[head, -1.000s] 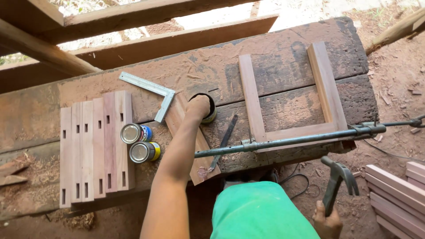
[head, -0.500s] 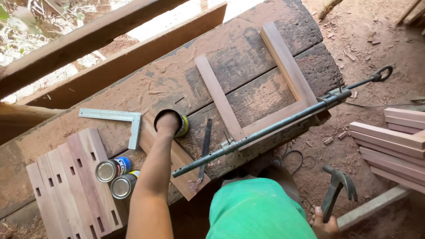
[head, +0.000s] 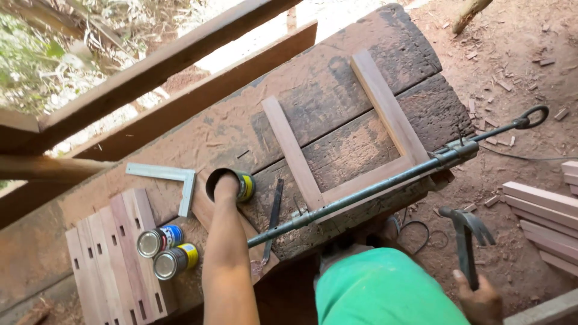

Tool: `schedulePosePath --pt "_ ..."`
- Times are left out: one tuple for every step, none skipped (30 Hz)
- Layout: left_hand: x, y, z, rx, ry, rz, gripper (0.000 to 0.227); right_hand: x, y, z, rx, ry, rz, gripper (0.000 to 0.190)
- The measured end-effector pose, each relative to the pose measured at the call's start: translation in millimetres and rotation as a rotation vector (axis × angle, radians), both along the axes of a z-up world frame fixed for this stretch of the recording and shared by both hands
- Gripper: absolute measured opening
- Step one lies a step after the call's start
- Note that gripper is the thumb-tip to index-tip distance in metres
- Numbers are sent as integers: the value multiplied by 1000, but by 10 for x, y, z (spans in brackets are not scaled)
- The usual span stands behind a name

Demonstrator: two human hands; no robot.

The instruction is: The person assembles a wooden frame by hammering nails into the joints of three wooden pieces. They use a metal bar clamp to hold the frame in place while hammering, then remove the clamp and continue hammering additional nails to secure the joints.

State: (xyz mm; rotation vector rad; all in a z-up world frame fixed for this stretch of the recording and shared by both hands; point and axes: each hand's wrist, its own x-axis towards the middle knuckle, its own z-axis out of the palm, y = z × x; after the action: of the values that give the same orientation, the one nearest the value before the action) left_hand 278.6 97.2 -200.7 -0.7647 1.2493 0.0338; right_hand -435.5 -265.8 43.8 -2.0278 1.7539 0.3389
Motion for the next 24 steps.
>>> schedulePosePath --pt "12 -34 23 7 0 -12 44 -57 -91 -26 7 0 -12 43" --pt "32 -54 40 -180 46 167 41 -108 -168 -59 4 -56 24 44" --pt "46 -87 46 -373 93 352 39 -143 -289 -86 -5 -113 66 45" --pt "-19 -31 -10 -370 93 347 39 -181 -303 -101 -3 -113 60 45" --pt "-74 38 -59 -662 162 630 36 -203 -323 -120 -38 -157 80 44" --pt "-126 120 -111 -955 232 912 33 -222 -330 -141 -73 -202 99 47" --pt "-211 50 140 -951 234 912 33 -199 -296 -147 -71 -200 97 47" --pt "-293 -14 389 -1240 307 1197 30 -172 -255 -156 -32 -158 -3 48" --pt "-358 -97 634 -1531 380 1481 28 -135 -223 -167 1 -118 -105 50" --pt "-331 -73 512 -1530 383 1480 28 -99 -137 -169 0 -117 -107 50" --pt "-294 -30 400 -1541 389 1364 28 -57 -31 -181 -17 -217 -163 45" --pt "-260 15 287 -1550 395 1249 28 -18 77 -195 -35 -317 -220 41" --pt "-203 80 114 -1543 398 1245 28 24 185 -211 -32 -315 -227 41" --pt "-148 144 -59 -1398 377 1041 31 64 292 -226 -14 -399 -276 38" --pt "-72 182 -229 -1254 353 837 35 117 385 -246 1 -486 -325 34" --pt "-98 215 -215 -1251 356 829 35 171 490 -219 0 -487 -333 34" --pt "-111 207 -209 -1379 464 978 34 231 571 -194 37 -462 -357 35" --pt "-125 197 -202 -1502 577 1129 33 291 649 -169 73 -436 -381 37" --pt "-123 173 -135 -1500 583 1122 33 296 727 -220 70 -437 -389 37" --pt "-122 145 -69 -1496 600 1169 33 300 800 -272 71 -489 -424 39" --pt "-131 139 2 -1488 615 1218 34 298 892 -321 74 -539 -461 41" --pt "-161 99 94 -1482 620 1212 34 305 933 -346 73 -539 -471 41" --pt "-196 69 193 -1504 595 1241 32 311 976 -367 93 -514 -481 41" --pt "-230 40 294 -1526 570 1271 30 318 1019 -387 112 -489 -491 41"
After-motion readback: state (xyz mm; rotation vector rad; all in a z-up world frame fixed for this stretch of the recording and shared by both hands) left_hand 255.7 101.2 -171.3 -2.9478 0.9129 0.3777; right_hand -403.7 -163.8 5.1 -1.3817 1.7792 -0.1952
